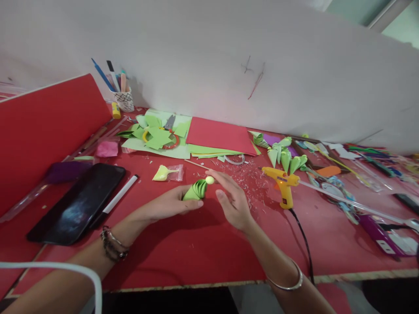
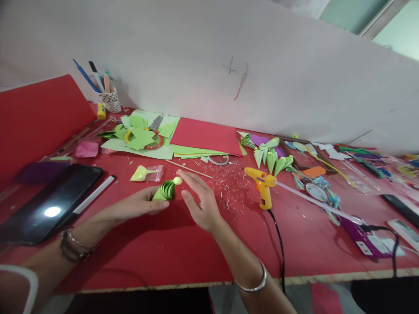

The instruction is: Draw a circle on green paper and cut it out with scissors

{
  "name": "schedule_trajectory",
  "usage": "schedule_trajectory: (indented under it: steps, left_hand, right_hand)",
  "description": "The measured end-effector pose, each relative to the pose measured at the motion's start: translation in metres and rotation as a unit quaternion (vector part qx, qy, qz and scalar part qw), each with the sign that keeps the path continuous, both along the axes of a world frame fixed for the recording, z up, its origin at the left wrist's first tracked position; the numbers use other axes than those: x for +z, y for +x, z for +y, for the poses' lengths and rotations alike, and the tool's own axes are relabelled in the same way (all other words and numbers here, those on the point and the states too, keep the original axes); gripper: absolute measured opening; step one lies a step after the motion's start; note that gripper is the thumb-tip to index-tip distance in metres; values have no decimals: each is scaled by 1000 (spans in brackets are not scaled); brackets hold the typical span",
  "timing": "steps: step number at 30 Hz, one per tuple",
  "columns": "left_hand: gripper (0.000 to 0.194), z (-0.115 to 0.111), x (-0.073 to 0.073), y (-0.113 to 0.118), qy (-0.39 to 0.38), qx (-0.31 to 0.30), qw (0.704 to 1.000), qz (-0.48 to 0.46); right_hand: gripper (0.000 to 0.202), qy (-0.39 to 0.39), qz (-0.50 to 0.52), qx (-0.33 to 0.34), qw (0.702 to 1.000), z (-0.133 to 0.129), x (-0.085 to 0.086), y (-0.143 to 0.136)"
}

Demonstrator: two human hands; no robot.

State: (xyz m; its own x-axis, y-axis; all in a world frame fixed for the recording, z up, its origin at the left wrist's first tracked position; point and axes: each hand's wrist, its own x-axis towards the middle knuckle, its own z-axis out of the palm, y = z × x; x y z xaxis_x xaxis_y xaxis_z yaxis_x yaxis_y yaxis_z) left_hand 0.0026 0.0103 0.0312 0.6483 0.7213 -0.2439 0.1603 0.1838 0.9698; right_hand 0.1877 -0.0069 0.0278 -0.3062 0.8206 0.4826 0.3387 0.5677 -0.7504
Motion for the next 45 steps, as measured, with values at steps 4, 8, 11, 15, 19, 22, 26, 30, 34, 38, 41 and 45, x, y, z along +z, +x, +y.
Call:
schedule_trajectory:
  steps: [4,8,11,15,19,22,26,30,34,38,41,45]
  left_hand:
    - [24,0,-1,2,-46,-10,998,-30]
    - [27,0,0,3,-76,-12,996,-43]
    - [29,1,0,3,-88,-18,995,-47]
    - [29,0,-1,2,-81,-20,996,-31]
    - [30,-1,-1,2,-73,-21,997,-24]
    - [29,-1,-1,1,-70,-18,997,-17]
    - [26,0,-2,2,-37,-21,999,2]
    - [28,-1,-10,7,103,49,993,31]
    - [21,-3,-17,11,246,91,962,77]
    - [11,-4,-16,11,300,90,942,118]
    - [9,-4,-15,10,315,90,937,124]
    - [13,-3,-17,11,316,95,936,123]
  right_hand:
    - [41,14,-28,7,999,-1,-3,0]
    - [42,27,-40,4,999,-1,-6,0]
    - [43,30,-40,15,999,0,-6,-1]
    - [40,17,-32,19,999,-1,-5,-2]
    - [38,6,-29,19,999,-1,-4,-2]
    - [37,-4,-18,23,1000,-2,-4,-3]
    - [44,-15,46,22,999,-3,-3,-4]
    - [47,-2,15,17,1000,-4,-1,-4]
    - [46,-7,-14,23,1000,-4,-1,-4]
    - [45,-15,-26,29,999,-3,-3,-4]
    - [45,-17,-33,36,999,-3,-4,-4]
    - [44,-13,-36,45,998,-3,-4,-4]
